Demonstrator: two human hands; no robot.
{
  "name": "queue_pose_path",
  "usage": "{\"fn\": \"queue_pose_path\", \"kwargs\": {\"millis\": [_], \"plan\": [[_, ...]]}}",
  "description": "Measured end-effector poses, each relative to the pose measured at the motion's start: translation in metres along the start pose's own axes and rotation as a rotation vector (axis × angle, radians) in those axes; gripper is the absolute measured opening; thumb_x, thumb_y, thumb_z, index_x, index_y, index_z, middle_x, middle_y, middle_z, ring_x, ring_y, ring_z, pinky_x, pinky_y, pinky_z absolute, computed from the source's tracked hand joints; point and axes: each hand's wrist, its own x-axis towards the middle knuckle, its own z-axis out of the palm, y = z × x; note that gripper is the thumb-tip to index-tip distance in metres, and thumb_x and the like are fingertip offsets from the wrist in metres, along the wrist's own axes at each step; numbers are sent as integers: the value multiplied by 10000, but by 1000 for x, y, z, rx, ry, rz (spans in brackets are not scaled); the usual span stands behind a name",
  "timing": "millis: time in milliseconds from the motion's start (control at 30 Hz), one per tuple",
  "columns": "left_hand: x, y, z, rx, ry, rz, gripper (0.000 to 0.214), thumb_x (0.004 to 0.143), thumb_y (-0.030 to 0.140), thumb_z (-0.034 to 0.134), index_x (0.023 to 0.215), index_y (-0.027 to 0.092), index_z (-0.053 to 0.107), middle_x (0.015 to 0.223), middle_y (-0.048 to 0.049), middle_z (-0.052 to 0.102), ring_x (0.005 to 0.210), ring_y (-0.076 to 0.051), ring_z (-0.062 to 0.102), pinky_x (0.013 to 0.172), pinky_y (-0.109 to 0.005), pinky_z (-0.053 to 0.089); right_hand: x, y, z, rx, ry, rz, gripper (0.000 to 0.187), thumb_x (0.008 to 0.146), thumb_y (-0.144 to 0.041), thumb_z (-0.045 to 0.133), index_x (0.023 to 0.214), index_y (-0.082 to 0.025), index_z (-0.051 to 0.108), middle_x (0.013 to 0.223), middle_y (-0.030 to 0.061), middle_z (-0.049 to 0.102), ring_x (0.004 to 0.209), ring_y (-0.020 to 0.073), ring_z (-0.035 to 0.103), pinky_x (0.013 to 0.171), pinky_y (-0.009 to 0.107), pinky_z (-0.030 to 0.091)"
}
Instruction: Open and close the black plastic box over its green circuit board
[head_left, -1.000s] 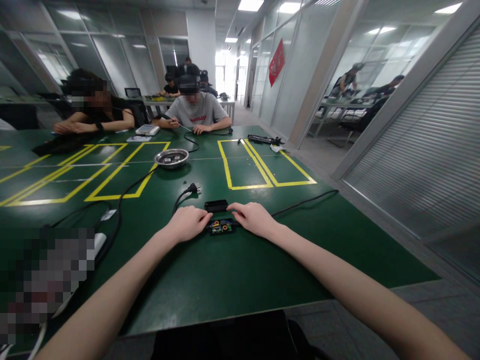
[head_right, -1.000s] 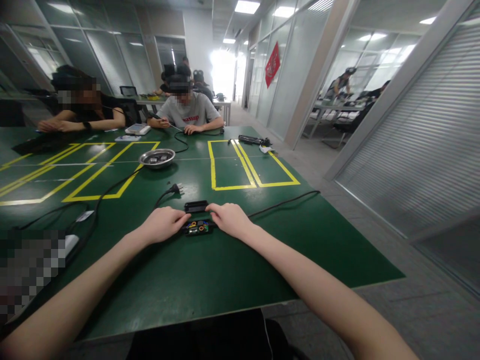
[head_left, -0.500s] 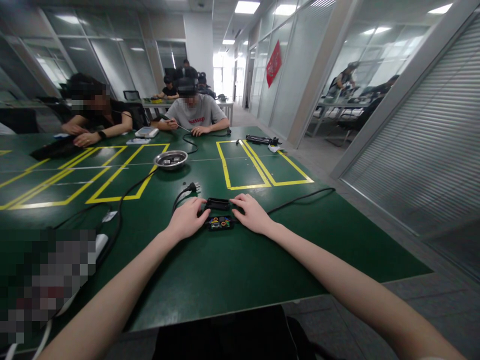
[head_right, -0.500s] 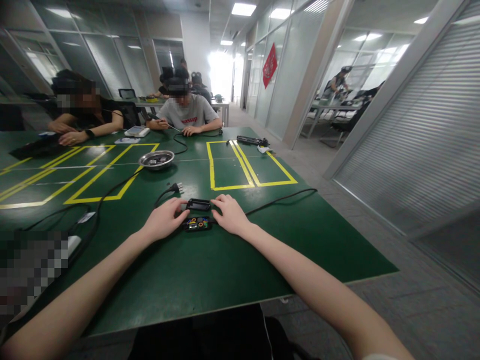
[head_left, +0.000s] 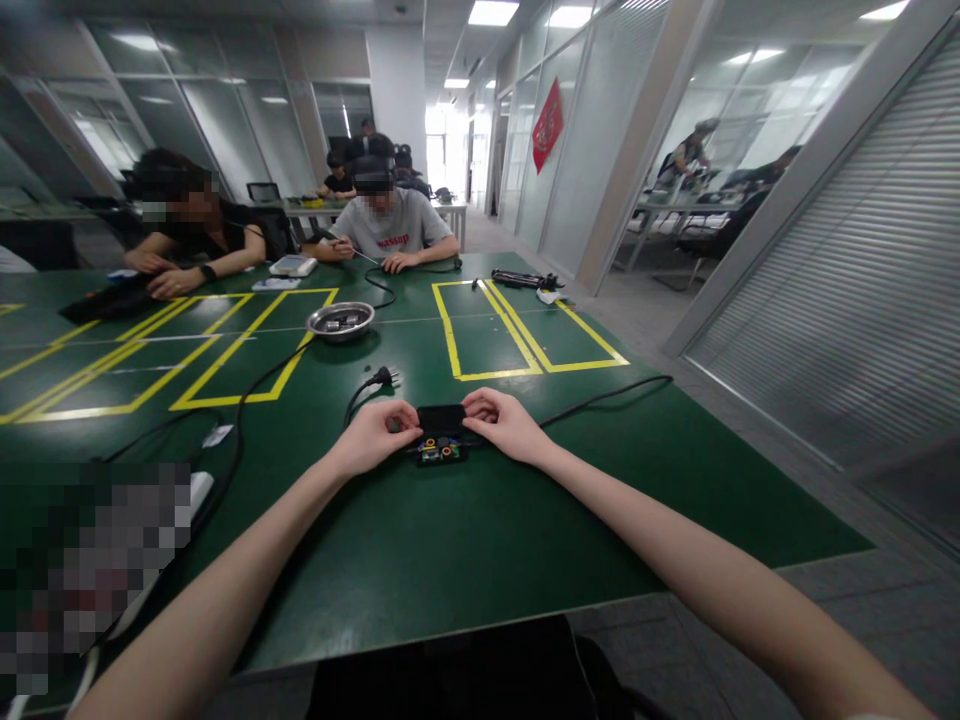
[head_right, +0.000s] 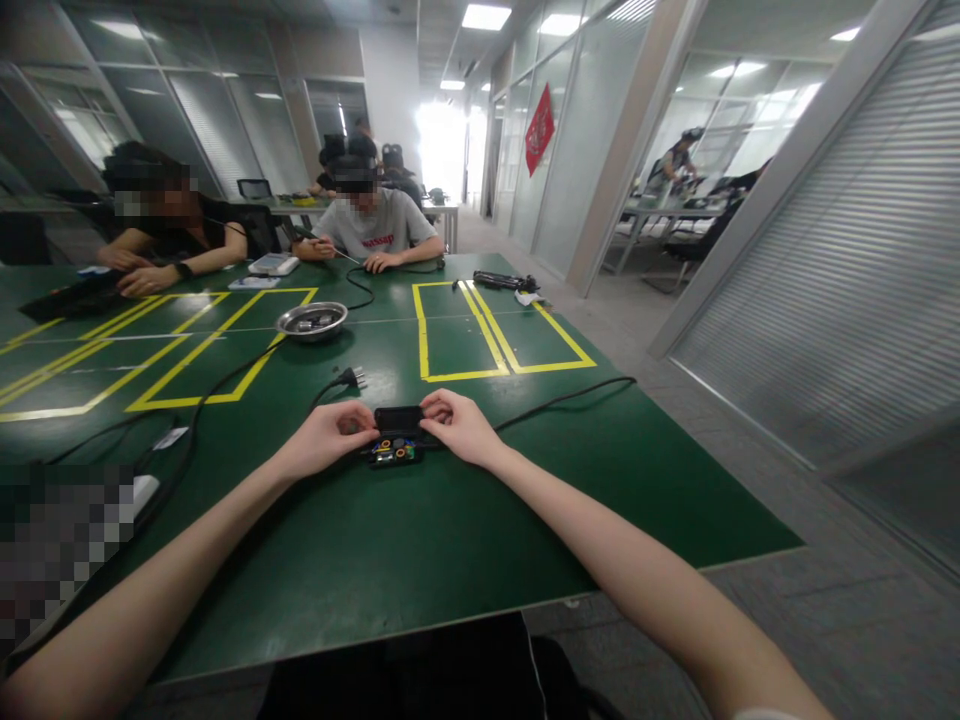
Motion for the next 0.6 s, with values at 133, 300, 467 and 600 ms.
{"fn": "queue_pose_path", "kwargs": {"millis": [133, 300, 467, 600], "plan": [[0, 0, -3, -160, -2, -80, 364, 746, 355, 779, 980, 192, 553, 756, 6, 726, 675, -158, 678, 649, -260, 513, -1, 0, 1, 99, -30, 25, 307, 756, -207, 703, 1060, -173, 685, 920, 32, 718, 721, 146, 702, 696, 285, 570], [2, -4, -9, -220, -105, -137, 481, 717, 358, 797, 1124, 160, 633, 748, 0, 738, 696, -173, 703, 707, -305, 550, -5, -7, 3, 110, -59, 6, 315, 764, -223, 696, 1075, -171, 708, 977, 47, 724, 728, 142, 705, 697, 280, 582], [4, -7, -11, -287, -146, -166, 385, 665, 368, 832, 935, 147, 669, 754, -1, 726, 694, -156, 678, 741, -316, 544, -7, -12, 3, 95, -60, -17, 288, 757, -224, 699, 1039, -169, 712, 981, 45, 731, 715, 132, 686, 696, 279, 573], [3, -5, -12, -301, -164, -166, 350, 660, 368, 825, 884, 155, 660, 746, 14, 700, 692, -139, 652, 739, -302, 522, -9, -14, 2, 67, -71, -53, 251, 778, -211, 684, 1024, -170, 712, 922, 35, 740, 760, 150, 692, 755, 309, 582]]}}
